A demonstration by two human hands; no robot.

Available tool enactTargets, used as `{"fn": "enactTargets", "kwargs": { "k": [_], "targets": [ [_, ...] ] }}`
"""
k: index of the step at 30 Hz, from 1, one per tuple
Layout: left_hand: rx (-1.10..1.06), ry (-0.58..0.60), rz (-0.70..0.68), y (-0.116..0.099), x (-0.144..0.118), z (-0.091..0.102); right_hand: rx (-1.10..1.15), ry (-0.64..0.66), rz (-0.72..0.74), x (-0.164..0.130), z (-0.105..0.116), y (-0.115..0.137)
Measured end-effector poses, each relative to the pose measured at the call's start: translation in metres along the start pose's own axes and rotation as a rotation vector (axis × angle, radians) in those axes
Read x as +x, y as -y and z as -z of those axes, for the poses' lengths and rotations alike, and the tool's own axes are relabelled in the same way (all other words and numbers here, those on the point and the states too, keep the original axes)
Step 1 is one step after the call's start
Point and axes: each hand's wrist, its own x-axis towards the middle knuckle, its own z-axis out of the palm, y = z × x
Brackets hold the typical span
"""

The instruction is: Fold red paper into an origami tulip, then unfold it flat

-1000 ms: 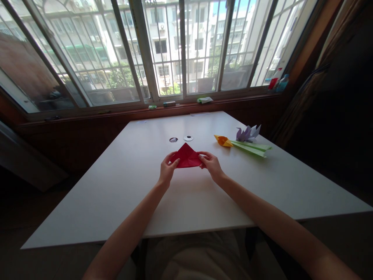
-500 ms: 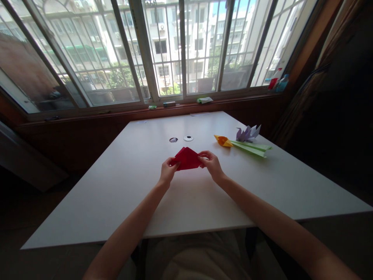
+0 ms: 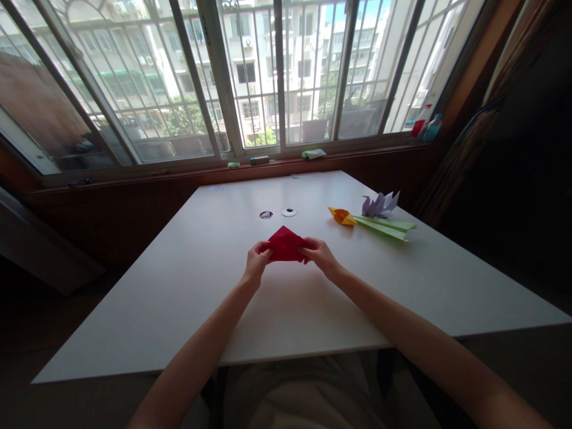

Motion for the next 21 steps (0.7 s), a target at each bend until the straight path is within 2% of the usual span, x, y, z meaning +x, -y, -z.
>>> {"fn": "enactTargets", "kwargs": {
  "k": [6,13,21],
  "targets": [
    [0.039,-0.038,0.038,-0.0014,0.0017,0.0006,0.077,-0.072,0.005,0.0022,0.0041,-0.0028],
    [0.005,-0.067,0.004,0.0021,0.0049,0.0024,0.127,0.034,-0.095,0.0013,0.0041,-0.0008],
    [-0.060,-0.070,0.003,0.0028,0.0051,0.0015,0.159,0.029,-0.097,0.0022,0.0037,-0.0013]
  ]
}}
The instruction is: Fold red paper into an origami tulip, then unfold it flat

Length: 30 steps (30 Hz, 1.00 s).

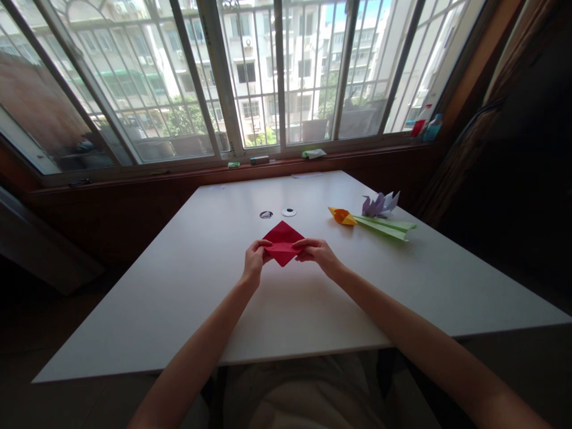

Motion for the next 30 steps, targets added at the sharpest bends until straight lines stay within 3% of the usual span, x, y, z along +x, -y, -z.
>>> {"fn": "enactTargets", "kwargs": {
  "k": [19,27,30],
  "targets": [
    [-0.019,0.024,0.005,-0.0016,-0.0023,-0.0012,-0.037,-0.039,-0.005,-0.0037,-0.0024,0.0040],
    [-0.006,0.022,-0.038,-0.0069,-0.0064,-0.0015,-0.112,-0.077,0.075,-0.0031,-0.0034,0.0013],
    [-0.007,-0.008,0.015,-0.0079,-0.0071,-0.0024,-0.105,-0.122,0.115,-0.0027,-0.0039,0.0007]
  ]
}}
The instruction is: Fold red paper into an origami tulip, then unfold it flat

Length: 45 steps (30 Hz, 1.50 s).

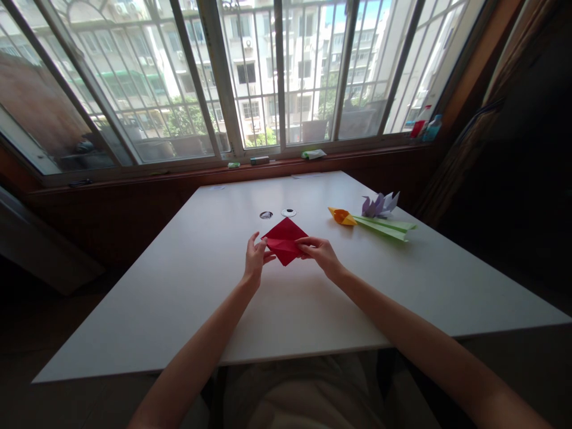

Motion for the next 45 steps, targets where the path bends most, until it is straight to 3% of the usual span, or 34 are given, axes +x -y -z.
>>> {"fn": "enactTargets", "kwargs": {
  "k": [6,13,17,26,31,40,45],
  "targets": [
    [-0.032,0.128,0.120,0.0047,-0.0007,-0.0025,-0.007,0.022,0.061,0.0002,-0.0017,-0.0035],
    [-0.067,0.100,0.126,0.0072,0.0018,-0.0008,-0.018,0.055,0.070,0.0000,-0.0021,-0.0037],
    [-0.067,0.026,0.138,0.0082,0.0036,-0.0012,-0.010,0.061,0.067,-0.0002,-0.0023,-0.0024],
    [-0.107,-0.052,0.025,0.0070,0.0015,-0.0015,-0.021,0.077,0.043,-0.0013,-0.0031,0.0001],
    [-0.113,-0.086,0.041,0.0044,0.0017,-0.0003,-0.031,0.087,0.043,-0.0009,-0.0020,-0.0005],
    [-0.079,0.093,0.149,0.0052,-0.0036,-0.0020,-0.028,0.110,0.102,-0.0034,-0.0022,0.0008],
    [-0.109,0.074,0.165,0.0064,-0.0056,-0.0030,-0.040,0.130,0.086,-0.0036,-0.0023,-0.0006]
  ]
}}
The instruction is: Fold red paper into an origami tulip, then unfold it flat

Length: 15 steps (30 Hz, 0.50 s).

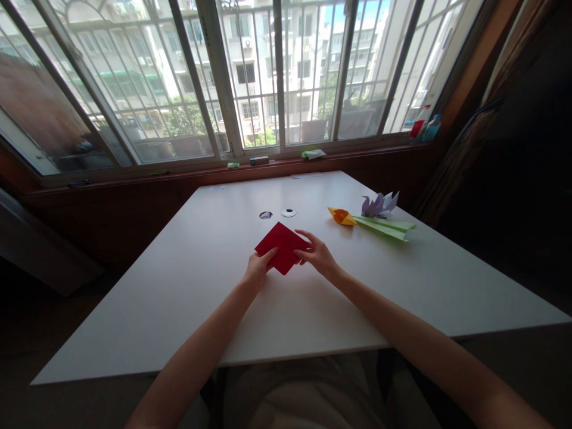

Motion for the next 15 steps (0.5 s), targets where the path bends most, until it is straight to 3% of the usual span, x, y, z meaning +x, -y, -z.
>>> {"fn": "enactTargets", "kwargs": {
  "k": [9,15],
  "targets": [
    [0.046,0.055,-0.075,0.0008,-0.0013,-0.0009,-0.010,-0.097,-0.041,0.0010,-0.0004,-0.0030],
    [0.093,0.133,-0.140,0.0023,-0.0081,-0.0058,0.076,-0.069,-0.093,0.0006,-0.0030,-0.0010]
  ]
}}
